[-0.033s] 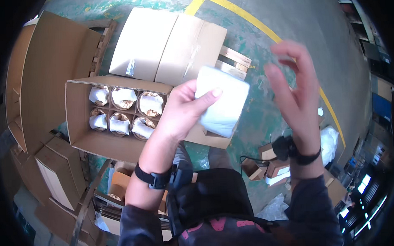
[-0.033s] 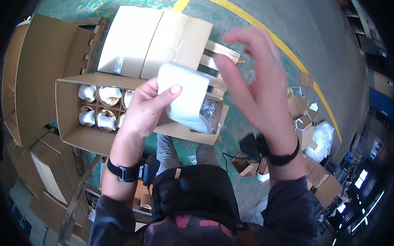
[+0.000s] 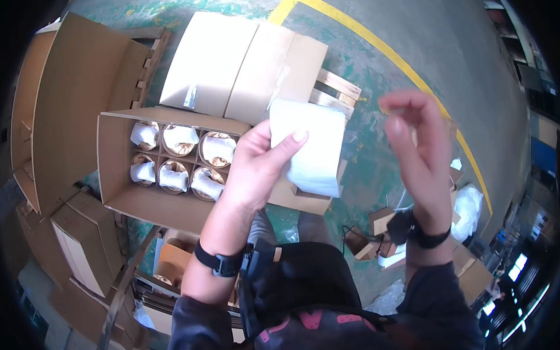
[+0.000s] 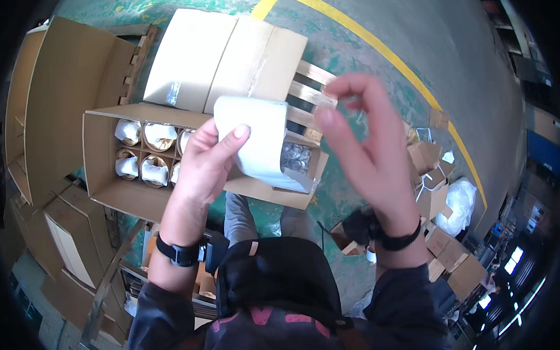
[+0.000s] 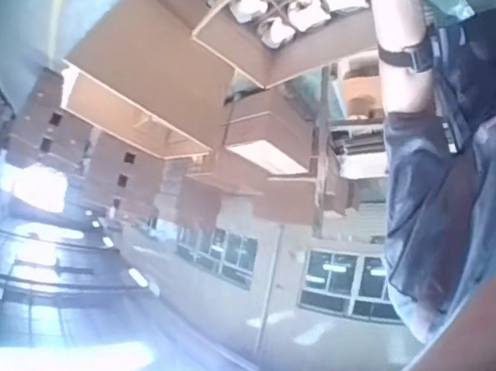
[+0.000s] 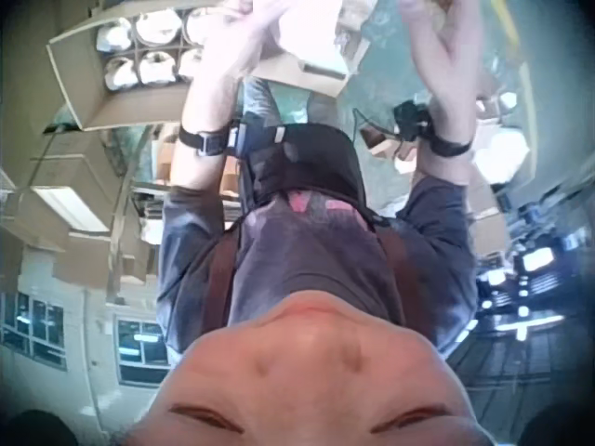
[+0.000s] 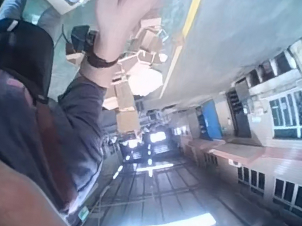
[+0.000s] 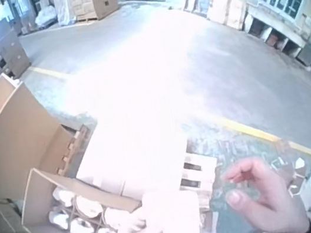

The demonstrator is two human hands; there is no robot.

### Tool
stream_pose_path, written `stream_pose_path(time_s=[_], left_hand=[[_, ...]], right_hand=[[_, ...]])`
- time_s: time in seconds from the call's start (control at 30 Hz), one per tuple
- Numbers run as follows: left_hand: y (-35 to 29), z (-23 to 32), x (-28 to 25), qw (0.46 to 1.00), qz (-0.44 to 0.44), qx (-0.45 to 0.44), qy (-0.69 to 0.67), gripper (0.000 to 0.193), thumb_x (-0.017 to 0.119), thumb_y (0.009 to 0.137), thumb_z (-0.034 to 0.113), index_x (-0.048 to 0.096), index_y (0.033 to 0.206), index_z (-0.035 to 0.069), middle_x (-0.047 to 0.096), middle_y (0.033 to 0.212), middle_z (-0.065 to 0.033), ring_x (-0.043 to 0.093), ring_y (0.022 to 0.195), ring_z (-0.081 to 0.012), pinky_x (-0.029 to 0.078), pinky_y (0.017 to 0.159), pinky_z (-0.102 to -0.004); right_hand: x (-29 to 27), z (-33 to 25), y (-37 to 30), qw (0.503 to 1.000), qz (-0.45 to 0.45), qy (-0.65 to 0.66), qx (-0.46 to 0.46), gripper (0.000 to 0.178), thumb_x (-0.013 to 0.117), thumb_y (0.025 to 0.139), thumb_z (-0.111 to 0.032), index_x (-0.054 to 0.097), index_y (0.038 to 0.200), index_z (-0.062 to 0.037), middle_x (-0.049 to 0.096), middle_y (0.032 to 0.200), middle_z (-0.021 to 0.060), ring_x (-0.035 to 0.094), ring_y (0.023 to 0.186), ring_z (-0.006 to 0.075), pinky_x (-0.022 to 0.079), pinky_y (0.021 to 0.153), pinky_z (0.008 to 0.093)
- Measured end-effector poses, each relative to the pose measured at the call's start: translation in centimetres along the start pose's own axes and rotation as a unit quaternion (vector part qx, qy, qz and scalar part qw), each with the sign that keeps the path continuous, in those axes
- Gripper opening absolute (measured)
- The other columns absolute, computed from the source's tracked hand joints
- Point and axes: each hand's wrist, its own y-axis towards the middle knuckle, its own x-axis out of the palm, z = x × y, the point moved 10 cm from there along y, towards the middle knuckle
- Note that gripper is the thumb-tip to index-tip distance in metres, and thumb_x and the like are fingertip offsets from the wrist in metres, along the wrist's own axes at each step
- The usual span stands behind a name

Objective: Packing circular components into cardboard boxes with dividers and protective packaging.

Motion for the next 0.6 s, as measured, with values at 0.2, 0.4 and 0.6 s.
stream_pose_path(time_s=[0.2,0.4,0.6], left_hand=[[-6.0,-1.2,-5.5,0.966,0.190,0.092,-0.146,0.046,0.068,0.082,0.003,0.049,0.123,0.000,0.064,0.106,-0.0107,0.062,0.094,-0.0141,0.048,0.086,-0.0292],[-9.2,0.3,-8.6,0.960,0.177,0.173,-0.128,0.090,0.064,0.080,-0.006,0.006,0.147,0.007,0.057,0.118,-0.0225,0.061,0.101,-0.0220,0.048,0.089,-0.0337],[-11.2,-2.3,-12.9,0.960,0.133,0.063,-0.240,0.037,0.048,0.096,0.025,0.059,0.117,-0.004,0.062,0.110,-0.0165,0.060,0.101,-0.0207,0.047,0.091,-0.0327]], right_hand=[[10.7,1.9,-5.1,0.884,-0.006,0.376,0.277,0.055,0.065,0.083,-0.003,0.039,0.131,-0.0013,0.066,0.098,0.0078,0.060,0.093,0.0109,0.044,0.084,0.0244],[15.2,-0.5,-3.3,0.877,-0.115,0.379,0.270,0.059,0.063,0.082,0.001,0.039,0.135,-0.0039,0.068,0.081,0.0041,0.060,0.082,0.0052,0.045,0.075,0.0206],[17.2,-4.6,0.4,0.934,-0.232,0.188,0.195,0.047,0.067,0.079,-0.002,0.053,0.124,-0.0056,0.067,0.075,0.0062,0.061,0.070,0.0070,0.046,0.063,0.0221]])
